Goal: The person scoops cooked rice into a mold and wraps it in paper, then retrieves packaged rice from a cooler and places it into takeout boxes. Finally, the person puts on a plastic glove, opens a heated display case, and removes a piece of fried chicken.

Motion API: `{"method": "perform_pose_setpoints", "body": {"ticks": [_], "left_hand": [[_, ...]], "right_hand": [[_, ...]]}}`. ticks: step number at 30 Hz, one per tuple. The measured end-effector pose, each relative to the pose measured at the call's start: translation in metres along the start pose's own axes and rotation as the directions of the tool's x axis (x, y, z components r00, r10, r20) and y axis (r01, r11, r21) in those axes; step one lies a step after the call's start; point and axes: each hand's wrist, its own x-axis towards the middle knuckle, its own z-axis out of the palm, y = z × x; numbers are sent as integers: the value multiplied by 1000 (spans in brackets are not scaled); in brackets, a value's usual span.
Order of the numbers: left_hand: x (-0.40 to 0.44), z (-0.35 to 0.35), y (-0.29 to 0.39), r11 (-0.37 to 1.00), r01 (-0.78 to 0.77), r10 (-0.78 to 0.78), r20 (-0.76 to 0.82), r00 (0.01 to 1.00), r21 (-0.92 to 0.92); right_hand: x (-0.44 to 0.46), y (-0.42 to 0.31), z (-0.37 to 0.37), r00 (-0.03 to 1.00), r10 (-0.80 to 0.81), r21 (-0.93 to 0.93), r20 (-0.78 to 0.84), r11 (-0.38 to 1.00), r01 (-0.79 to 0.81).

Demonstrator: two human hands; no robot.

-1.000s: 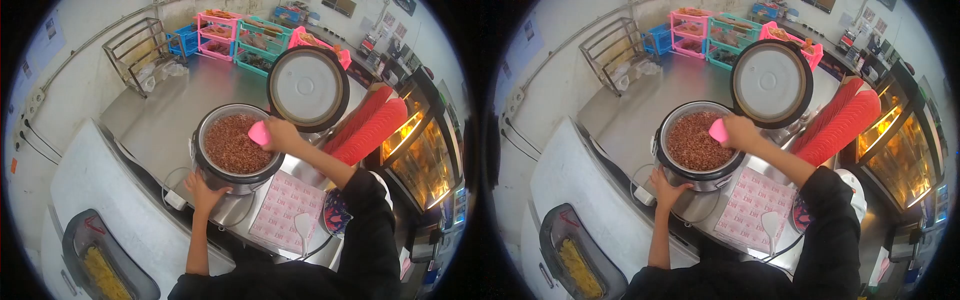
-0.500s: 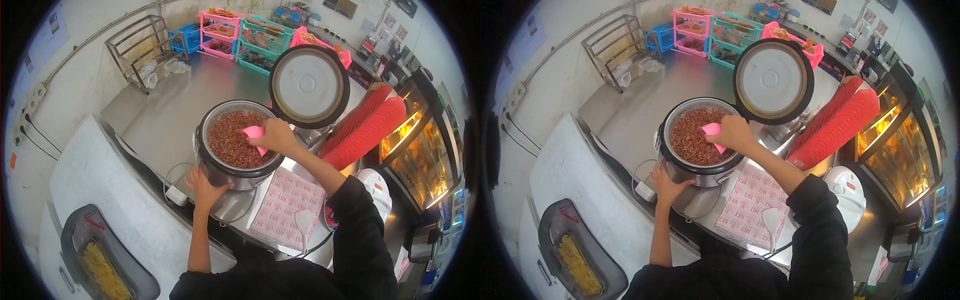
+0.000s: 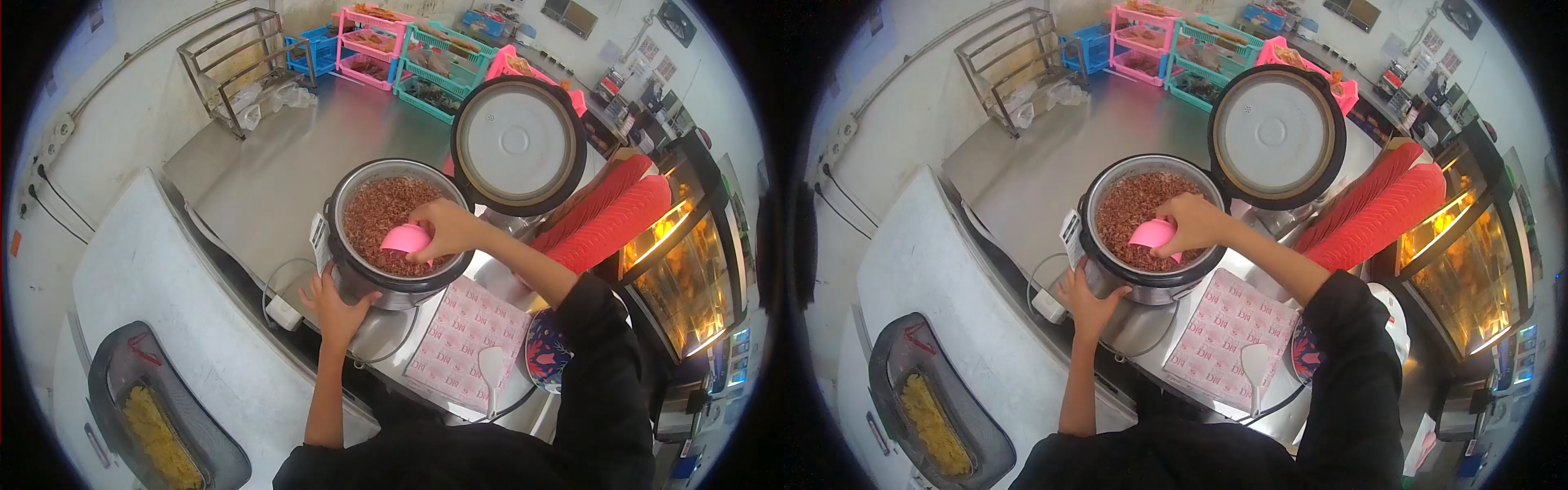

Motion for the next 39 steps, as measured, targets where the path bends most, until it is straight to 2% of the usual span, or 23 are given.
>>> {"method": "perform_pose_setpoints", "body": {"ticks": [1, 3, 7, 9, 13, 17, 19, 21, 23, 25, 26, 28, 31, 32, 33, 34, 35, 36, 37, 39], "left_hand": [[0, 0, 1, 1000, 3, -3, 17, 1000, -10], [0, 1, -1, 1000, 0, 0, 22, 1000, -9], [0, 2, -1, 1000, 3, -3, 28, 1000, -17], [0, 4, -2, 1000, -3, 3, 18, 1000, 1], [-1, 5, 0, 999, -30, 30, -12, 999, 14], [-3, 3, 2, 1000, -1, 1, -5, 1000, 26], [-4, 2, 3, 1000, 13, -12, 2, 1000, -25], [-7, -5, 10, 1000, -3, 2, -27, 1000, -30], [-9, -9, 9, 999, -21, 19, -59, 998, -34], [-18, -12, -6, 983, -48, 10, -205, 979, -178], [-23, -18, -12, 983, -54, 16, -210, 978, -176], [-35, -36, -22, 917, 57, -152, -215, 965, -394], [-52, -61, -53, 959, -27, -48, -256, 965, -283], [-53, -65, -57, 960, -28, -46, -254, 966, -280], [-54, -71, -56, 905, -62, -97, -345, 933, -422], [-55, -76, -52, 828, -113, -160, -424, 891, -549], [-55, -81, -46, 827, -118, -156, -424, 892, -550], [-51, -95, -26, 735, -94, -234, -382, 894, -672], [-48, -102, -14, 625, -71, -305, -327, 895, -777], [-37, -111, -30, 569, -106, -235, -285, 929, -815]], "right_hand": [[3, 2, -2, 1000, -1, 1, 1, 1000, 1], [11, 8, -4, 980, 74, 76, 184, 993, -89], [23, 20, 0, 962, 37, 137, 271, 988, -77], [27, 26, 3, 919, 52, 271, 392, 948, -169], [34, 34, 7, 881, 24, 309, 472, 932, -191], [40, 37, 2, 822, 56, 326, 566, 901, -286], [43, 41, -2, 804, 71, 323, 591, 892, -317], [46, 47, -5, 735, 108, 278, 670, 881, -383], [46, 52, -12, 736, 128, 305, 665, 853, -423], [46, 64, -19, 737, 148, 330, 659, 824, -461], [46, 72, -21, 725, 173, 333, 667, 801, -498], [43, 77, -28, 716, 194, 340, 671, 778, -529], [34, 76, -41, 760, 277, 411, 588, 707, -576], [29, 77, -43, 798, 311, 485, 516, 662, -572], [25, 74, -45, 826, 350, 558, 442, 614, -559], [21, 70, -45, 826, 352, 560, 440, 612, -559], [15, 65, -46, 836, 378, 632, 398, 547, -549], [9, 60, -46, 840, 408, 699, 357, 479, -530], [3, 54, -43, 841, 412, 700, 350, 481, -528], [-9, 40, -35, 792, 535, 860, 294, 214, -463]]}}
